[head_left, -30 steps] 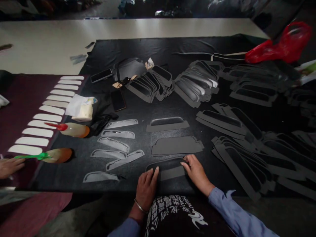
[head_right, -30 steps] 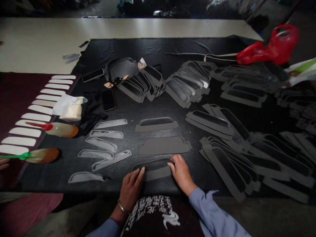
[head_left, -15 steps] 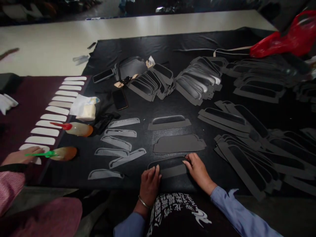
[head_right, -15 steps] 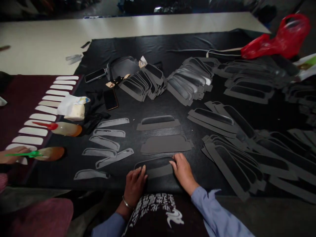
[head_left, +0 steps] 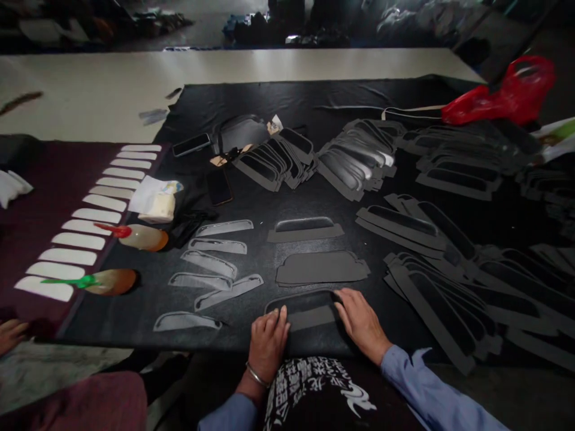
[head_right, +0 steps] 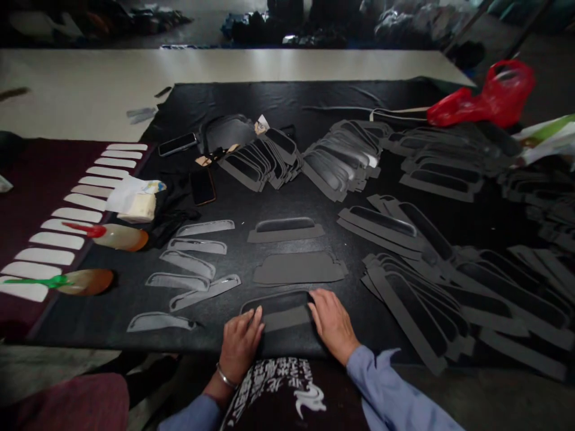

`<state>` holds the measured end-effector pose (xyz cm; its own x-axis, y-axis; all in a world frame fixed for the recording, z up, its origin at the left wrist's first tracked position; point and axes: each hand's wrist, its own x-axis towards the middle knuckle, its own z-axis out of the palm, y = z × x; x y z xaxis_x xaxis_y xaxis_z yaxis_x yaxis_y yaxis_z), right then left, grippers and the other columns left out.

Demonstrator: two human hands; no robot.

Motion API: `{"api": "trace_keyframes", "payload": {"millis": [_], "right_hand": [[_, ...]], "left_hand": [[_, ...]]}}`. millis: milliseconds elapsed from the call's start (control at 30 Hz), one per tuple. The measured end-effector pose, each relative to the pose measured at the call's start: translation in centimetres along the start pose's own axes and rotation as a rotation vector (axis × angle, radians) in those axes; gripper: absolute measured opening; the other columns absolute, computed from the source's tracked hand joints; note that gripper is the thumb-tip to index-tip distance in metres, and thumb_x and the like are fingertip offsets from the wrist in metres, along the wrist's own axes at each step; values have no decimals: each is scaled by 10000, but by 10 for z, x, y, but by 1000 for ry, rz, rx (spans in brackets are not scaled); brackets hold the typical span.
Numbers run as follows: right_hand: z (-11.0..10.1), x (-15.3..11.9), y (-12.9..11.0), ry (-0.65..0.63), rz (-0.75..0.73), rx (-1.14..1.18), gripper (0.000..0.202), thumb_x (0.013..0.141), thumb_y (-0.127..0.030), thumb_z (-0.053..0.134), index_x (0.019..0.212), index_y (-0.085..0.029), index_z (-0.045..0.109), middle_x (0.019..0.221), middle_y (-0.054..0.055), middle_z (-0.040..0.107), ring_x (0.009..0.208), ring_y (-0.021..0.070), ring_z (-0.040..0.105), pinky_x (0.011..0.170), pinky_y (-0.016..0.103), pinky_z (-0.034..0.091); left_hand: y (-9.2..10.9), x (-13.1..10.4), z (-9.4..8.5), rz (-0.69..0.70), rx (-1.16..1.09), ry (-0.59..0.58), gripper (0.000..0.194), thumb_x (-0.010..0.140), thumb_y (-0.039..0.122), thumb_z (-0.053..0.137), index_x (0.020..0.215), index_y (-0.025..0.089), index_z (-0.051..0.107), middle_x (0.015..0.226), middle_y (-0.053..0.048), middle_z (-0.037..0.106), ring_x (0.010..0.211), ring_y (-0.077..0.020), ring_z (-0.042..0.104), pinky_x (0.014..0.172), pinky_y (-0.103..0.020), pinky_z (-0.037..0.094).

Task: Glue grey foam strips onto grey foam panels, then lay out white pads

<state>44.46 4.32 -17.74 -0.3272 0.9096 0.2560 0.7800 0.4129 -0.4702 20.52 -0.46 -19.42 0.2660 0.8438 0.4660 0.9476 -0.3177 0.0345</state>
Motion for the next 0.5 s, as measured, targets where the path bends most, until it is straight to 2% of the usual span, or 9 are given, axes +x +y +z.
{"api": "trace_keyframes", "payload": {"millis": [100, 167, 267, 367, 500], "right_hand": [[-5, -2, 3, -178, -276, -81, 511, 863, -241, 478, 1344, -113, 361, 1341, 167, 444, 1271, 270, 360, 1000, 458, 385], [-5, 0, 5, -275, -370, -88, 621, 836, -240, 515, 1392, -95, 280, 1421, 165, 343, 1335, 272, 247, 1039, 471, 343], [-5, 5, 1, -286, -372, -84, 660, 823, -237, 535, 1404, -94, 256, 1435, 160, 318, 1348, 264, 214, 1059, 482, 313], [1, 11, -14, -304, -407, -66, 687, 809, -265, 563, 1401, -85, 264, 1440, 164, 305, 1351, 265, 201, 1075, 479, 288], [14, 17, -29, -360, -487, -58, 684, 804, -293, 574, 1386, -74, 289, 1429, 173, 324, 1354, 261, 191, 1071, 463, 298]], "left_hand": [[0, 1, -1, -4, -8, 0, 296, 829, 200, 532, 1118, 154, 577, 932, -70, 614, 857, -168, 539, 768, -315, 418], [0, 1, -1, -9, -12, -2, 327, 820, 193, 543, 1146, 167, 561, 935, -68, 609, 862, -167, 541, 773, -316, 423], [1, -1, 1, -26, -21, -12, 365, 821, 201, 539, 1187, 199, 536, 940, -63, 605, 862, -165, 546, 773, -316, 432], [0, -2, 1, -38, -35, -16, 358, 827, 208, 531, 1185, 213, 538, 950, -61, 606, 862, -164, 548, 778, -318, 439], [0, 0, -2, -47, -55, 2, 325, 826, 203, 536, 1149, 184, 560, 946, -66, 611, 856, -163, 544, 769, -310, 442]]}}
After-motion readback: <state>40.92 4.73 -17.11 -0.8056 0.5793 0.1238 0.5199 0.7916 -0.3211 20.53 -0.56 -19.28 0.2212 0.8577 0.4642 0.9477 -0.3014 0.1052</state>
